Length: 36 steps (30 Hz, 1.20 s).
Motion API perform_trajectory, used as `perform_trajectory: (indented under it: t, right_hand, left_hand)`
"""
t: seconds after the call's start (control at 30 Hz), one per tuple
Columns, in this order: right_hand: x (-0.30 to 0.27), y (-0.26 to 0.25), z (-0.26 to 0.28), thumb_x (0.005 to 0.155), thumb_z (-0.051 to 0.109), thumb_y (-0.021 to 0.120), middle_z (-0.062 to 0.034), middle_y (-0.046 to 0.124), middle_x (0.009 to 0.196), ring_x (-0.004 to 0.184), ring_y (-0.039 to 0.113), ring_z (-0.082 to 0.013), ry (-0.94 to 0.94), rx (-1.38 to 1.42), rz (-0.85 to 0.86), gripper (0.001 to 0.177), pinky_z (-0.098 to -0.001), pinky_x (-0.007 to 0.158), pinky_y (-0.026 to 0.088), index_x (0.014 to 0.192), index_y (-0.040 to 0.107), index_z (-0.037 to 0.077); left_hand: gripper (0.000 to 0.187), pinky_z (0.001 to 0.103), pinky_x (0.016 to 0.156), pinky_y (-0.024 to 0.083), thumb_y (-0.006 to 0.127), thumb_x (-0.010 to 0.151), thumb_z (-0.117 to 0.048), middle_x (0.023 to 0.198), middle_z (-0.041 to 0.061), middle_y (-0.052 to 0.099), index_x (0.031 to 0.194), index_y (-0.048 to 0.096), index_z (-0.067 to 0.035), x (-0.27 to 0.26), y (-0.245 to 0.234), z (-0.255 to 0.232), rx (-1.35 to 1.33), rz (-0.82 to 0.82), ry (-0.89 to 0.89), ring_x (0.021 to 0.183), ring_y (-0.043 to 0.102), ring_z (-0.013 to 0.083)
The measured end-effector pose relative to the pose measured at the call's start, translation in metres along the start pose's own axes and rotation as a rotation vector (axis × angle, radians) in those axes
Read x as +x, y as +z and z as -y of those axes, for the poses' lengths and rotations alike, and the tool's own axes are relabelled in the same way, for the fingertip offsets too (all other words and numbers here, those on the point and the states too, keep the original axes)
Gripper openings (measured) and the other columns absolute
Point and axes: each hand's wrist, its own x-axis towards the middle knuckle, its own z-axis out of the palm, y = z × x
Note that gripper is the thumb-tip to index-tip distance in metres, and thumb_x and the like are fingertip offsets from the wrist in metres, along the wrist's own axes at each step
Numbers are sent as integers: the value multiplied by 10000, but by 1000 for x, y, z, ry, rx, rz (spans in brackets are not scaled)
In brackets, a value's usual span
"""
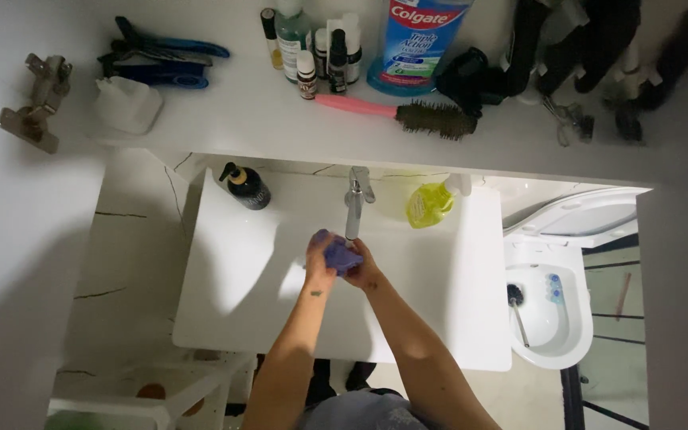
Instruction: Cleaning the toilet bowl and sink in a bathroom.
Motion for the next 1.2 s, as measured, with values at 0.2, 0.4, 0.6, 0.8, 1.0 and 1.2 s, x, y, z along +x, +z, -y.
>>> perform_trajectory:
  t: [0.2, 0.4, 0.6, 0.8, 1.0, 1.2]
  right_hand:
    - [18, 18, 14, 1006, 370, 546, -98, 702, 1011, 938, 670, -267, -71, -96, -493, 336, -432, 864, 579, 1095, 658, 66]
    - [10, -26, 7, 1011, 494, 493, -100, 691, 973, 899, 665, -280, -87, -88, -336, 444, -446, 817, 567, 1082, 636, 80]
    - [14, -60, 11, 1016, 641, 428, -102, 678, 927, 853, 659, -296, -108, -96, -123, 576, -464, 760, 553, 1065, 610, 96]
    - [-6, -16, 15, 1029, 458, 426, -62, 697, 967, 857, 666, -249, 23, -227, -494, 398, -442, 715, 548, 1150, 631, 139]
    - [13, -40, 9, 1013, 348, 454, -50, 707, 941, 736, 707, -188, 44, -989, -580, 338, -379, 618, 606, 1189, 567, 82]
    - [-8, 13, 3, 1131, 301, 458, -51, 558, 857, 717, 517, -149, -260, -1088, -686, 292, -326, 602, 453, 1152, 592, 43]
  left_hand:
    - [220, 518, 907, 491, 755, 844, -149, 1088, 215, 647, 997, 640, -39, -60, 54, -28, 1379, 157, 788, 1053, 600, 405]
    - [324, 559, 850, 468, 685, 920, -193, 1104, 253, 605, 1146, 594, 21, -25, 38, 25, 1376, 422, 791, 1026, 560, 464]
    - [248, 537, 707, 483, 633, 995, -243, 814, 190, 639, 993, 568, -3, -2, 46, 43, 1343, 320, 507, 796, 646, 403]
    - [191, 425, 643, 523, 558, 1000, -206, 824, 127, 651, 1144, 626, -102, 16, 62, 37, 1263, 42, 289, 739, 659, 294]
    - [216, 448, 740, 587, 719, 855, -225, 925, 141, 746, 957, 700, -35, 79, 17, 58, 1566, -73, 369, 837, 729, 321]
    - [371, 380, 748, 450, 491, 1122, -330, 923, 108, 583, 1001, 613, -1, 106, -28, 45, 799, -162, 97, 844, 521, 233]
